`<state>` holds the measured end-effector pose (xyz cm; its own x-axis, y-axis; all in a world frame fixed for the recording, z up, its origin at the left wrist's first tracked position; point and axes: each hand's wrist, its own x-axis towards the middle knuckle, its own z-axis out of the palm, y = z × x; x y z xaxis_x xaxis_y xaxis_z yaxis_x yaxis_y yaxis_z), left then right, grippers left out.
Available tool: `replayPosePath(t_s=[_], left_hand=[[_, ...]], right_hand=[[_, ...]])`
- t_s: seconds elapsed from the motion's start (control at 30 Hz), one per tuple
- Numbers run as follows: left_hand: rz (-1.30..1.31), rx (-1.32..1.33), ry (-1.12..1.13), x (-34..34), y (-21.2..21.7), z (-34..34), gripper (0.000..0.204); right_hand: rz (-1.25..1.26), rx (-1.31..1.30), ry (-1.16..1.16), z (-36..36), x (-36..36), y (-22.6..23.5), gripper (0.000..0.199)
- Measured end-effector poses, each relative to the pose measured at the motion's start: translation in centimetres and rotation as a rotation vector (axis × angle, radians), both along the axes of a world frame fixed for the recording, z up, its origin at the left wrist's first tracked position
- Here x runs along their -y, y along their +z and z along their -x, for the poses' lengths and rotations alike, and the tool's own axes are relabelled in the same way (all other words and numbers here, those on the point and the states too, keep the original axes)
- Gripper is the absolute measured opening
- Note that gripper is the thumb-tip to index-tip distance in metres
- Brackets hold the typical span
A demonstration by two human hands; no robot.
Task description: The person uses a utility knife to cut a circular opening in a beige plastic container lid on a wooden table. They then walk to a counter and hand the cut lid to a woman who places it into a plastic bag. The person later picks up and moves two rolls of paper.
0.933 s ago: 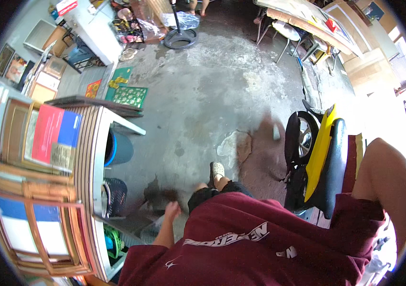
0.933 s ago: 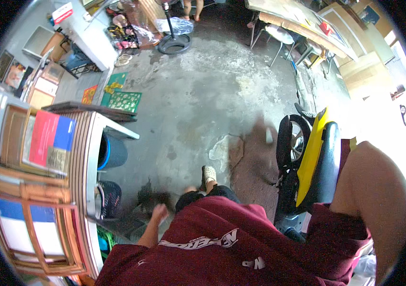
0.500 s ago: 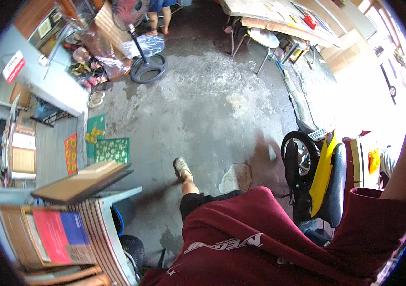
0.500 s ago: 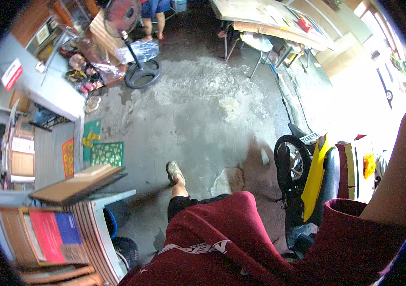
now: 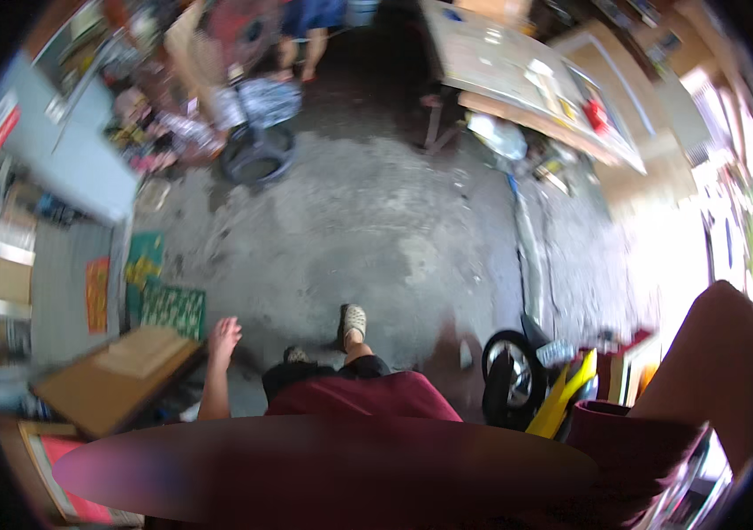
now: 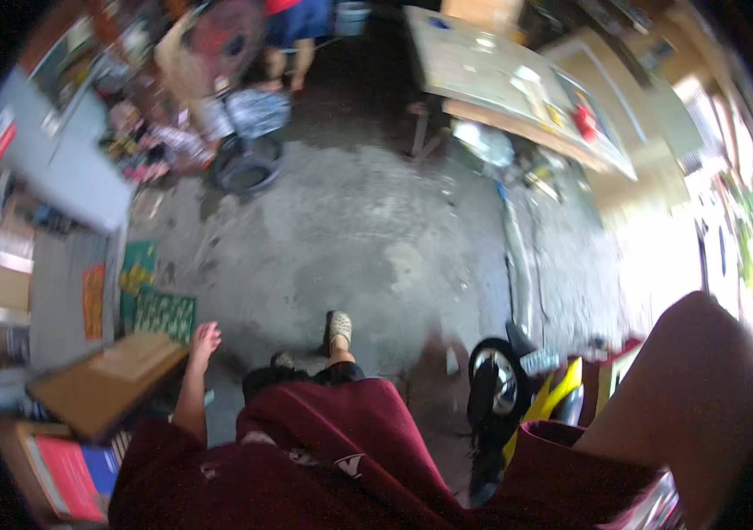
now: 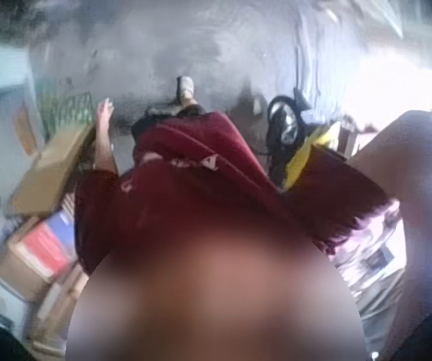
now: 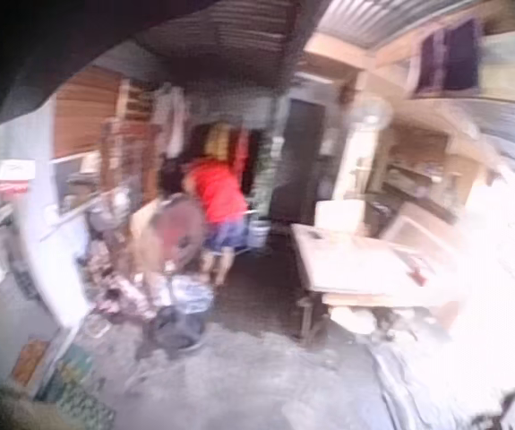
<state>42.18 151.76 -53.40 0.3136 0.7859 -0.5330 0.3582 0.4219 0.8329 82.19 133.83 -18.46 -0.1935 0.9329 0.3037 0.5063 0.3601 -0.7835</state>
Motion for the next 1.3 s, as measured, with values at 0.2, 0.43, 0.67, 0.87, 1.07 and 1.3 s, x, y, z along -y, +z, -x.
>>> replayPosePath(t_s=[0.2,0.43,0.67,0.87,1.07,1.3], left_hand=[[-0.029,-0.323,-0.335,6.4,-2.0,-3.2,0.040],[0.767,0.163,0.350,18.1,-2.0,-0.4,0.041],[0.840,-0.095,0.601,20.9,-3.1,4.8,0.040],[0.487,-0.129,0.902,-2.5,-4.5,18.8,0.039],[0.133,-0.147,1.061,-27.5,0.7,32.7,0.038],[0.177,-0.172,1.100,-38.1,-2.3,38.3,0.037]], right_hand=[[-0.244,0.004,0.094,-8.1,-7.7,7.4,0.037],[-0.409,-0.074,0.400,-4.5,-26.6,9.8,0.040],[-0.489,-0.134,0.598,7.9,-49.1,10.6,0.044],[-0.538,-0.143,0.629,18.7,-65.6,13.9,0.047],[-0.557,-0.157,0.667,28.1,-80.6,14.2,0.050],[-0.562,-0.214,0.771,41.7,-100.0,11.5,0.053]])
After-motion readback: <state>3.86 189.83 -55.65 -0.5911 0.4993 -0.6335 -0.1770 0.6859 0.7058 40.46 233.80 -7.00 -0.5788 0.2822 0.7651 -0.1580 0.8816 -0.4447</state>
